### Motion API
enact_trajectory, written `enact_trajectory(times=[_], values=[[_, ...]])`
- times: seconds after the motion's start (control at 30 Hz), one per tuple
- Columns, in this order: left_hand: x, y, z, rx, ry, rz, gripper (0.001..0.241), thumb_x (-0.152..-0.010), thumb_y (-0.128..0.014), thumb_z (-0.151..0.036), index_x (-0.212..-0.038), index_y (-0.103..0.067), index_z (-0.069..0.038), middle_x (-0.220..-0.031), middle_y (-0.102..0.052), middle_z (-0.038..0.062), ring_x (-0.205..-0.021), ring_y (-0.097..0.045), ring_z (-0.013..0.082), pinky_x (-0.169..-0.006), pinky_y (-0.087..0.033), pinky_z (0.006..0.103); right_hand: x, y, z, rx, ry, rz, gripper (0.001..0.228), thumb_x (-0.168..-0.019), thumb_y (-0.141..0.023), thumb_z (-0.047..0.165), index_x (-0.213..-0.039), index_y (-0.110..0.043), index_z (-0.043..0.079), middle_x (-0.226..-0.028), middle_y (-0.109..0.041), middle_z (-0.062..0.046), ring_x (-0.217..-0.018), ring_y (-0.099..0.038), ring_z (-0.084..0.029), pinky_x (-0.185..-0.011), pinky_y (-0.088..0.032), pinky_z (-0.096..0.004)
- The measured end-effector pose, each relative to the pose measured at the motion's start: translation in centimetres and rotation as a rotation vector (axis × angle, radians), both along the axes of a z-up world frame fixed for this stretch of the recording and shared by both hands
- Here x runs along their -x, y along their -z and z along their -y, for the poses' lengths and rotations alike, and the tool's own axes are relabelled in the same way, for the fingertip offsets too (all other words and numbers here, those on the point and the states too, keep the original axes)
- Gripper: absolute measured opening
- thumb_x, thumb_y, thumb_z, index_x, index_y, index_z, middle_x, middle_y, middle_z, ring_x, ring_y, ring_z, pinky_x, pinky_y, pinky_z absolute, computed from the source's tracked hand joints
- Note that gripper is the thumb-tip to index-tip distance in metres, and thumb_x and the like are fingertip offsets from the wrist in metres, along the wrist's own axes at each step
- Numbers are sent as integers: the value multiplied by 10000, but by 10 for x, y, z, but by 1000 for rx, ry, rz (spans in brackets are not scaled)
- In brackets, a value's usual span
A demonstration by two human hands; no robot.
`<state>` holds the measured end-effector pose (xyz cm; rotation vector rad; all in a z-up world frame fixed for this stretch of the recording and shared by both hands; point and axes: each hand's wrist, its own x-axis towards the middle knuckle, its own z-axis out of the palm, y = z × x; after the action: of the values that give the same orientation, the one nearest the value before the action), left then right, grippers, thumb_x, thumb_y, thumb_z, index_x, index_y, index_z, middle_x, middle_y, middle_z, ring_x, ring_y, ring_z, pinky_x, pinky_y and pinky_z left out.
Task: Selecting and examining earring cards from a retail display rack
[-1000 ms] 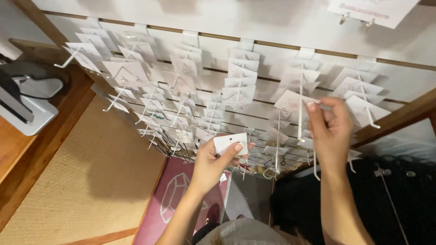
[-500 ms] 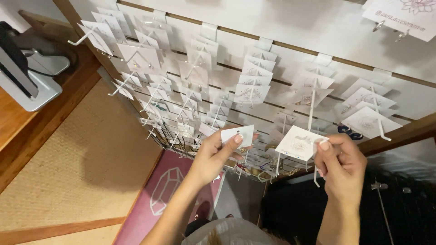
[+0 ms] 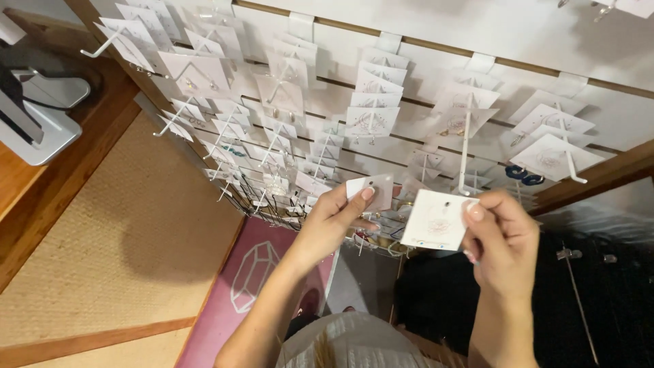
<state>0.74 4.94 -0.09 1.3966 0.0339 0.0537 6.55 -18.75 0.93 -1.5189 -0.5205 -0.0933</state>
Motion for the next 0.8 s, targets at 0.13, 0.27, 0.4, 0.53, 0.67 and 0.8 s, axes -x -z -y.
enact_trajectory(times=[0.13,0.27,0.4,0.53,0.67,0.8], values=[[2,18,5,267,-47,7,371,-1058,-568,-195,-1270,-619,106,-1088,-716,187,-969,-725,295,-735,-669,451,6,11,-29,31,-12,46,116,-957,-632,14,-867,-657,-55,-381,-392,-83,-317,-368,-125,-361,-347,-227],[3,15,3,317,-35,-48,380,-1065,-568,-222,-1244,-618,110,-1042,-731,242,-856,-750,333,-634,-671,474,5,9,-50,74,-20,-9,145,-992,-638,37,-861,-664,-19,-394,-402,-76,-365,-375,-122,-396,-359,-238],[12,-3,-1,373,-105,-105,418,-1059,-580,-279,-1196,-636,112,-1012,-736,238,-785,-756,332,-589,-670,457,4,13,-62,123,-10,-57,136,-1011,-655,76,-897,-681,7,-408,-422,-74,-383,-396,-121,-415,-348,-231],[18,-10,0,315,-141,-94,377,-971,-708,-207,-1145,-650,122,-956,-732,192,-779,-746,266,-604,-676,413,3,21,-67,132,-10,-73,117,-1012,-660,88,-931,-692,10,-420,-442,-74,-391,-400,-123,-420,-352,-238],[29,-5,-4,252,-199,-93,347,-905,-772,-129,-1093,-661,140,-902,-727,186,-758,-731,222,-603,-678,368,-3,22,-68,71,39,-124,115,-1076,-548,122,-1109,-624,42,-500,-442,-49,-427,-390,-113,-455,-342,-221],[21,10,-11,235,-248,-146,339,-903,-775,-137,-1095,-676,124,-905,-758,211,-737,-747,242,-610,-684,401,-37,18,-58,-85,224,-242,204,-1133,-460,246,-1304,-459,134,-696,-491,-24,-496,-438,-91,-426,-266,-188]])
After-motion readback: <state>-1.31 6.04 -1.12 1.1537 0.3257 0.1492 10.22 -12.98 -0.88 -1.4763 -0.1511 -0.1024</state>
